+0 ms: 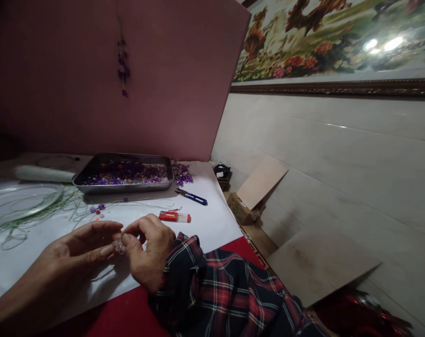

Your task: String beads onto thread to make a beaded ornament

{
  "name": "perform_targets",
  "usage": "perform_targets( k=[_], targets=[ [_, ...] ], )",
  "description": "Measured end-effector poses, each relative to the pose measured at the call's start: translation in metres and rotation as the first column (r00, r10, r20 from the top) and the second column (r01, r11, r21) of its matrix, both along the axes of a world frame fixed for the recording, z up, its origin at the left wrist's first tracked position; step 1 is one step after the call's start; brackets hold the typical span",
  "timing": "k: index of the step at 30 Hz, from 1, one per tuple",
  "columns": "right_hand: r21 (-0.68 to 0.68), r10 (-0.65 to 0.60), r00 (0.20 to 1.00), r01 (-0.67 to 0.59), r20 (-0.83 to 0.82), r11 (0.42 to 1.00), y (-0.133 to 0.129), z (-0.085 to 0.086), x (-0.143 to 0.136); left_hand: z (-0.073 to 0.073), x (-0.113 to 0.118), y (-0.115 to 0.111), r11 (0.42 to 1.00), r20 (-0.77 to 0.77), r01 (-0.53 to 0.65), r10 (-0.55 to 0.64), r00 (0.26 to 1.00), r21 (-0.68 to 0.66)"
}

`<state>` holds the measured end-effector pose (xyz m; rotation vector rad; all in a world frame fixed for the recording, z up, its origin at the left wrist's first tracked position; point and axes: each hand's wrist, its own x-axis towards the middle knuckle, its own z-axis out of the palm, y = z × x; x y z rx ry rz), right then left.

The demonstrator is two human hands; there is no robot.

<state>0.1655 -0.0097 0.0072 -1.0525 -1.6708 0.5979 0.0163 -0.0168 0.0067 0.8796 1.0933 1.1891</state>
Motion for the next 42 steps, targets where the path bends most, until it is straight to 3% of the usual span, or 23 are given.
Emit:
perform_targets(
  k=[6,13,17,22,29,34,38,42],
  targets=[
    [-0.123,0.114,0.987,-0.127,-0.112,0.984,0.002,-0.003,0.000,-0.001,0.003,-0.001,1.000,0.031,0.020,-0.020,0.999,0.004],
    [-0.162,0.039,0.992,-0.058,-0.116,0.985,0.009,-0.002,0.004,0.003,0.004,-0.001,0.992,0.080,0.107,-0.111,0.991,0.061],
    [-0.179,0.045,0.977,-0.083,-0.206,0.980,0.010,-0.002,0.006,0.007,0.004,-0.001,0.994,0.128,0.105,-0.105,0.986,0.009],
    [-0.175,0.119,0.987,-0.137,-0.106,0.975,0.005,0.000,0.004,0.007,0.002,0.000,0.997,0.139,0.074,-0.068,0.988,-0.036],
    [-0.165,0.139,0.986,-0.152,-0.088,0.975,0.003,-0.003,0.001,0.000,-0.003,0.003,0.990,0.138,0.132,-0.125,0.982,-0.039],
    [-0.097,0.019,1.000,-0.017,0.013,0.995,0.009,-0.008,0.003,0.006,0.001,0.000,0.988,0.151,0.154,-0.148,0.977,-0.024],
    [-0.124,-0.082,0.995,0.074,-0.064,0.990,0.017,-0.007,0.006,0.012,0.002,-0.002,0.987,0.169,0.139,-0.125,0.978,-0.075],
    [-0.065,0.065,0.982,-0.078,-0.178,0.995,0.014,-0.005,0.006,0.013,0.001,-0.002,0.986,0.200,0.148,-0.130,0.971,-0.077]
  ],
)
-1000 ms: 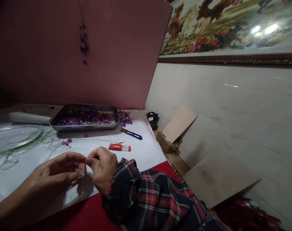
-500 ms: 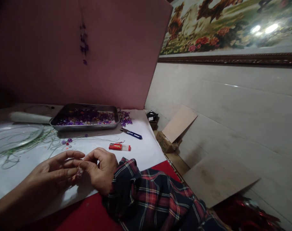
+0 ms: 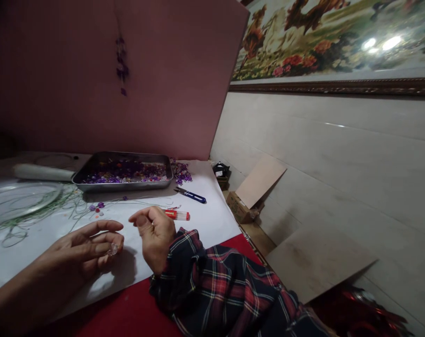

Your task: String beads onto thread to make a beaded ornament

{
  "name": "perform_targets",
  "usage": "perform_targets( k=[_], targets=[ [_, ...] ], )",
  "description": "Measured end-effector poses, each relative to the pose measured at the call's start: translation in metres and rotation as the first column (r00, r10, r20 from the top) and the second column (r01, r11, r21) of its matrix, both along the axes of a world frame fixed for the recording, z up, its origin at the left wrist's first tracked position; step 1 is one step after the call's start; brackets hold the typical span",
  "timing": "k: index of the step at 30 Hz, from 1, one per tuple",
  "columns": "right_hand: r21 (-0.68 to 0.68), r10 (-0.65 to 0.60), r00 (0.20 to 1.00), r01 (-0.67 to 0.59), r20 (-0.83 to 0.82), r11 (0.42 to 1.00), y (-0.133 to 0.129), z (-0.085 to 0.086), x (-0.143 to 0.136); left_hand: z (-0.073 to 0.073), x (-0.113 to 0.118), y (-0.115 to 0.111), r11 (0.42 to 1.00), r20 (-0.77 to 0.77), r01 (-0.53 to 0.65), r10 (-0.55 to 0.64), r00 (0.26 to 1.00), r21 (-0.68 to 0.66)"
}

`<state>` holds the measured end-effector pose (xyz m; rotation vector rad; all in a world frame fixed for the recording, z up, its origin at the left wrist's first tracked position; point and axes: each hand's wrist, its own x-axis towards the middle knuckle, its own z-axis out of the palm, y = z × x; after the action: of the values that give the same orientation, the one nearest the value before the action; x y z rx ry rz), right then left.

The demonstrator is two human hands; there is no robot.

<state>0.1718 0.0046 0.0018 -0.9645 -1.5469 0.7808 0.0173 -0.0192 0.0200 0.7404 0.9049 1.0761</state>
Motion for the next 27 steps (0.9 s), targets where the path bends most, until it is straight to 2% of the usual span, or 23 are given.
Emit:
perform_targets(
  k=[3,6,12,18,25,27],
  targets=[
    [0.064,0.195,0.980,-0.197,0.033,0.978,-0.0053,0.0011,-0.0006,-0.0005,-0.0005,0.0002,1.000,0.021,0.019,-0.019,1.000,0.014],
    [0.043,0.265,0.963,-0.267,0.045,0.963,-0.0070,0.0022,-0.0004,-0.0022,-0.0011,0.0010,0.999,0.050,0.015,-0.017,0.999,0.041],
    [-0.024,0.183,0.982,-0.182,0.037,0.983,-0.0023,0.0004,-0.0014,-0.0038,-0.0014,0.0010,1.000,0.031,0.005,-0.004,1.000,-0.002],
    [0.046,0.131,0.989,-0.134,0.063,0.990,0.0011,-0.0020,-0.0020,-0.0064,-0.0008,0.0031,1.000,-0.001,-0.004,0.004,1.000,0.001],
    [-0.157,0.212,0.975,-0.200,0.064,0.967,-0.0014,0.0034,0.0012,-0.0068,-0.0050,0.0044,1.000,-0.051,-0.016,0.015,0.999,-0.017],
    [-0.175,0.213,0.976,-0.201,0.051,0.964,-0.0004,0.0020,0.0012,-0.0090,-0.0056,0.0056,1.000,-0.058,-0.026,0.025,0.998,-0.016]
  ],
)
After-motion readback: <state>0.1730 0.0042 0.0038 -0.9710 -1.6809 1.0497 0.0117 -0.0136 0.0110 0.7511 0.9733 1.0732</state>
